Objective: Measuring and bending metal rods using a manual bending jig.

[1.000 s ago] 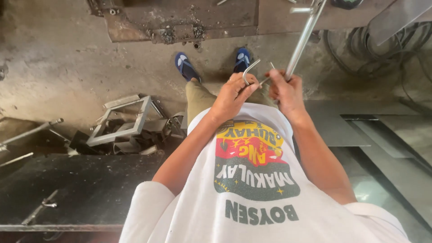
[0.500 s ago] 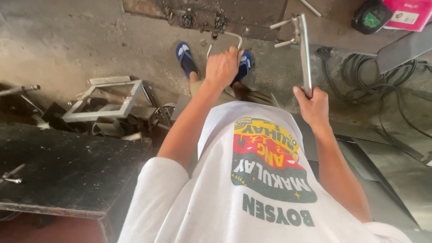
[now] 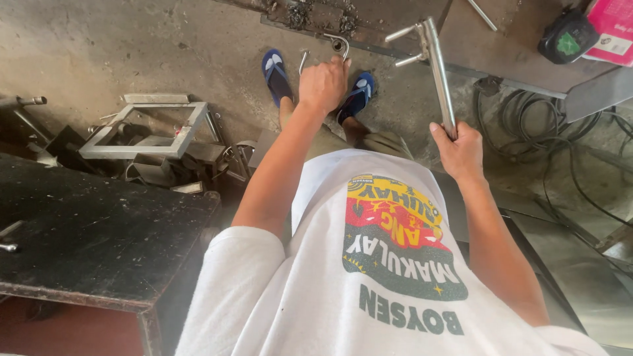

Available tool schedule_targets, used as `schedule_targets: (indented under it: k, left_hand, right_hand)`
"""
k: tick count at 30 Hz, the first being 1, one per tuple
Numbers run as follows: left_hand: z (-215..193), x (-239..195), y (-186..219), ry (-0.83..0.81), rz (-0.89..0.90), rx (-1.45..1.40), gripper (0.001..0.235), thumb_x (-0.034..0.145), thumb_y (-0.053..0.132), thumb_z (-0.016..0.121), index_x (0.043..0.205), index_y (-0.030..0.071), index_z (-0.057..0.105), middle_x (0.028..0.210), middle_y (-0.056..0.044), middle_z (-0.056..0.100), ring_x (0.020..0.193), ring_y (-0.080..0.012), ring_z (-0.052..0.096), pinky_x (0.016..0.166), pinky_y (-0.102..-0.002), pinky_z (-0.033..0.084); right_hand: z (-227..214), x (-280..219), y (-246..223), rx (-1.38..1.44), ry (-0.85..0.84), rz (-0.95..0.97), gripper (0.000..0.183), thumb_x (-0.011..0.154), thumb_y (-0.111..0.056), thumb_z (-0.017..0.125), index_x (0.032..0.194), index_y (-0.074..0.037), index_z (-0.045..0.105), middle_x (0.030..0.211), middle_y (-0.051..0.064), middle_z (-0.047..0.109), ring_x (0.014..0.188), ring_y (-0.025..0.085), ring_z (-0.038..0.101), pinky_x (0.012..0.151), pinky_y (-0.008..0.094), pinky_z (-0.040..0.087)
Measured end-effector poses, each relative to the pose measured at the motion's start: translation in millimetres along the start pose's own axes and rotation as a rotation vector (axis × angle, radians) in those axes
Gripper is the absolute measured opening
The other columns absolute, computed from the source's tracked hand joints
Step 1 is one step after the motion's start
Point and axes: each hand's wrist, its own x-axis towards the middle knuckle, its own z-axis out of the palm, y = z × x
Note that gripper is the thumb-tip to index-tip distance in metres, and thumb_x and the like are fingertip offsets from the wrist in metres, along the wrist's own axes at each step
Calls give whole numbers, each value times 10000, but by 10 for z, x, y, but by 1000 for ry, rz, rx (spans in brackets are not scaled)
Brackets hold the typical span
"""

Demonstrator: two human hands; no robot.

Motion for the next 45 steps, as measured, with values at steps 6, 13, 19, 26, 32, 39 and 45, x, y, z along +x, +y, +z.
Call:
schedule_targets:
  k: [6, 13, 19, 26, 32, 39, 45]
  left_hand:
    - [-65, 34, -211, -78, 135, 15, 380, 1079, 349, 466, 892, 70, 645, 682, -186, 708, 626, -393, 700, 606, -489, 558]
    - [-27, -33, -399, -138, 300, 173, 369, 1099, 382, 495, 914, 81, 600, 711, -129, 715, 631, -312, 714, 586, -429, 556]
    - [-45, -79, -434, -87, 422, 281, 324, 1087, 377, 498, 944, 94, 566, 804, -91, 697, 716, -279, 713, 657, -399, 550]
    - [-52, -39, -465, -131, 438, 225, 304, 1089, 347, 491, 956, 84, 565, 818, -107, 689, 745, -288, 707, 664, -407, 542]
    - [-168, 4, -473, -299, 456, 216, 280, 1060, 312, 487, 974, 63, 581, 903, -137, 706, 807, -304, 723, 682, -439, 561]
    - [5, 106, -673, -412, 536, 196, 268, 1038, 228, 477, 1077, 19, 641, 964, -161, 713, 862, -329, 729, 734, -455, 591]
    - [-113, 134, -627, -498, 572, 99, 186, 914, 126, 527, 1008, 61, 673, 975, -171, 729, 876, -333, 722, 732, -438, 590]
  right_hand:
    - [95, 184, -115, -59, -26, -95, 407, 1011, -352, 765, 902, 20, 641, 665, 107, 563, 586, 186, 545, 581, 352, 451]
    - [146, 398, -306, -346, -29, -205, 450, 1024, -389, 763, 799, -38, 594, 658, 131, 614, 595, 345, 633, 593, 430, 497]
    - [187, 523, -393, -526, 56, -373, 340, 1001, -328, 773, 845, -77, 606, 706, 115, 664, 633, 364, 659, 586, 469, 510]
    - [300, 527, -317, -677, 81, -445, 310, 1016, -269, 762, 862, -85, 566, 755, 109, 663, 643, 347, 641, 652, 473, 519]
    - [722, 344, -320, -615, 16, -204, 310, 1002, -293, 736, 883, -54, 579, 806, 171, 684, 728, 412, 665, 657, 521, 517]
    - [2037, -244, -633, -195, -62, 340, 405, 1027, -400, 653, 945, -4, 635, 816, 273, 687, 799, 495, 672, 711, 560, 533]
    - [2432, -440, -1161, 63, 204, 488, 387, 1013, -371, 633, 927, 6, 629, 791, 264, 685, 788, 501, 663, 693, 575, 509]
